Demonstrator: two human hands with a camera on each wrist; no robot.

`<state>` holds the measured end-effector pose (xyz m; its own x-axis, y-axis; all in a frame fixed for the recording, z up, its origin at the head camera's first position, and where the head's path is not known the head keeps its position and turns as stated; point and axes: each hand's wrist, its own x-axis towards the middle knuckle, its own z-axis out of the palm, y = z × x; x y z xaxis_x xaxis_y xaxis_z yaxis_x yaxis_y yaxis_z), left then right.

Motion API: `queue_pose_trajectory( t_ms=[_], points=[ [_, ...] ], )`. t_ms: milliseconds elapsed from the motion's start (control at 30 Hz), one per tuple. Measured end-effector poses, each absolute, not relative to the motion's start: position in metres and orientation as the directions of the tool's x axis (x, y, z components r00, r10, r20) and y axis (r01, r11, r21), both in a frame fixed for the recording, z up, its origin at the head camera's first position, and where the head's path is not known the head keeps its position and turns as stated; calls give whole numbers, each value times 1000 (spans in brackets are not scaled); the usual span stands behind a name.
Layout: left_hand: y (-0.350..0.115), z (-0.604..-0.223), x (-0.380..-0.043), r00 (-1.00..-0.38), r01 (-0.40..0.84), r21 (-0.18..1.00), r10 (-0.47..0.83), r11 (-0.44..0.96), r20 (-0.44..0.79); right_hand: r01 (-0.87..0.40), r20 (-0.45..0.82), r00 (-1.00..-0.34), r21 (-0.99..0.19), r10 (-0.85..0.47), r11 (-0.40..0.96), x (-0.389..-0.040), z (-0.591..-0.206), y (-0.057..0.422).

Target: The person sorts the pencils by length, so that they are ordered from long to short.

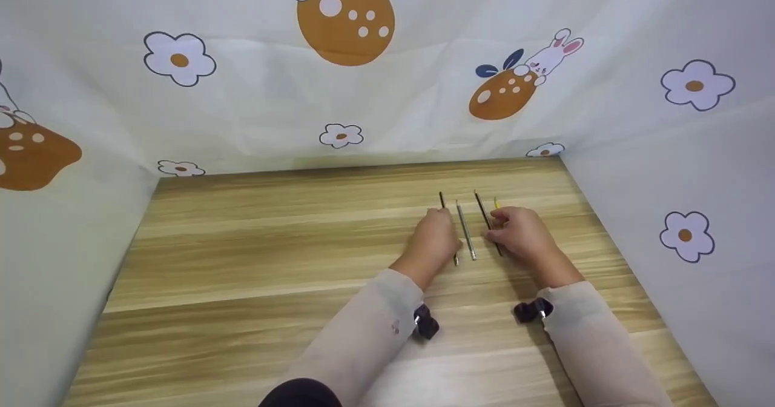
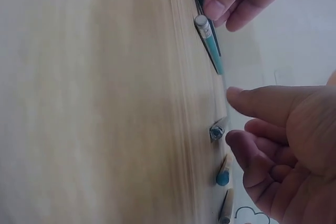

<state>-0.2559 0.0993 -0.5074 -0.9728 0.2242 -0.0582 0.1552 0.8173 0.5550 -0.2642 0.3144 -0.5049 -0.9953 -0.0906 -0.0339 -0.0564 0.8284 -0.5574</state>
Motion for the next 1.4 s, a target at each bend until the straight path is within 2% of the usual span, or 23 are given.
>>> queue_pose_trajectory(
  t_ms=[200, 500, 767, 1033, 1400],
  points=[
    [100, -508, -253, -972, 178, 530, 231, 829, -34, -59, -46, -994, -534, -98, 843, -265, -505, 312],
    [102, -508, -252, -975, 156, 539, 216, 828, -49, -89, 7, -995, -484, -97, 871, -265, -506, 309],
    [101, -510, -252, -980, 138, 566, 195, 813, -42, -65, -3, -997, -500, -76, 864, -265, -507, 308],
    [96, -509, -254, -981, 76, 718, 180, 692, -71, -23, -29, -999, -539, -46, 842, -266, -508, 311],
    [93, -512, -254, -989, 82, 815, 147, 574, -5, -4, -33, -999, -620, -31, 785, -265, -508, 312]
  ],
)
